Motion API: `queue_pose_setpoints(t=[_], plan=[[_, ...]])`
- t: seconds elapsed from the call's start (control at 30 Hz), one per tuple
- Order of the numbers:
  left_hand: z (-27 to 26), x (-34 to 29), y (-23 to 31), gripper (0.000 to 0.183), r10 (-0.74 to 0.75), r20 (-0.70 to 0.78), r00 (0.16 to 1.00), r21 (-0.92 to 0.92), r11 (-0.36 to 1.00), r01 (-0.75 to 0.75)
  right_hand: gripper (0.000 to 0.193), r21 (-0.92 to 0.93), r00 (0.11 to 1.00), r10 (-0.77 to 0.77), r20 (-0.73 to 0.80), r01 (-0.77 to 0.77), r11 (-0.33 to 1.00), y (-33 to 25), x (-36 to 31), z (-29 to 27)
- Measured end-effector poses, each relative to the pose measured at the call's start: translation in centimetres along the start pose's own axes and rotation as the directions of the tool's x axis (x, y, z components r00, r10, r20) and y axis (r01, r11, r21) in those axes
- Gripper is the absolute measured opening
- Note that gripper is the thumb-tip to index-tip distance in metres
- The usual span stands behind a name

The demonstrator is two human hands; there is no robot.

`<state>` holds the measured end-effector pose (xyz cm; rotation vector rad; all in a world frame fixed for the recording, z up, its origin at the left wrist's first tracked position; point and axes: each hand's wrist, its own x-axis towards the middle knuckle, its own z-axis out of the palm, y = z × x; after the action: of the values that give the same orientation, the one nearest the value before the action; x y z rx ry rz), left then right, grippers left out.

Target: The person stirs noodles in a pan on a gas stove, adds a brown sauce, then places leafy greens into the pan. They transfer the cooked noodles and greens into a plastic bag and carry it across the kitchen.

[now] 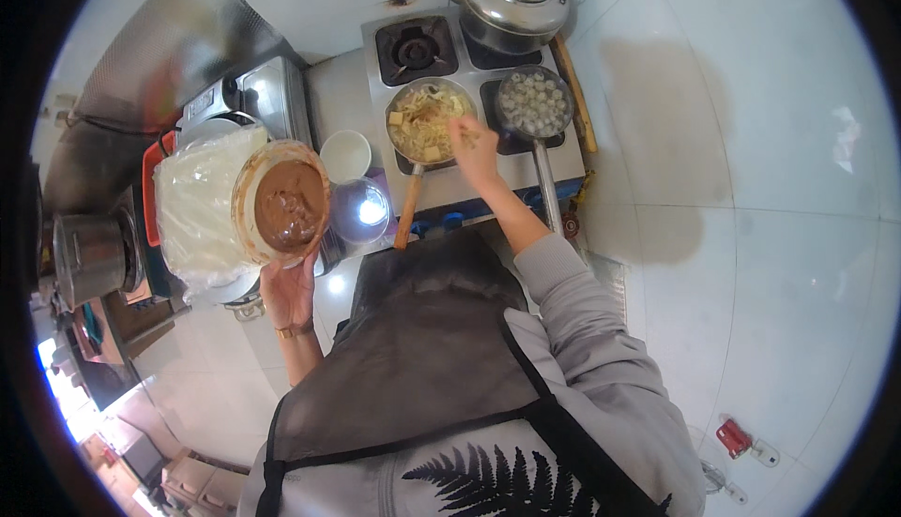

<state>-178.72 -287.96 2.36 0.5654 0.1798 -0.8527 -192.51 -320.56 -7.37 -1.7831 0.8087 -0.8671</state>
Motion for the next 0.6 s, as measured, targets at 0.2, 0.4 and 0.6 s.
queue_pose_setpoints(t=[0.2,0.4,0.6], plan=[[0.2,0.1,-0.6,0.063,-0.039,0.079,0.996,-0.02,0.999,0.041,0.015,-0.074,0.995,0.057,-0.076,-0.063,0.995,0.1,-0.5,-1.6],[0.0,0.5,-0.8,0.06,-0.033,0.06,0.998,0.027,0.999,0.031,0.013,-0.044,0.999,0.048,-0.011,-0.049,0.998,-0.7,-2.1,-2.5],[0.7,1.2,-1.0,0.063,-0.062,0.013,0.998,0.035,0.998,0.061,0.012,0.051,0.996,0.076,-0.046,-0.073,0.996,-0.3,-0.8,-0.5]])
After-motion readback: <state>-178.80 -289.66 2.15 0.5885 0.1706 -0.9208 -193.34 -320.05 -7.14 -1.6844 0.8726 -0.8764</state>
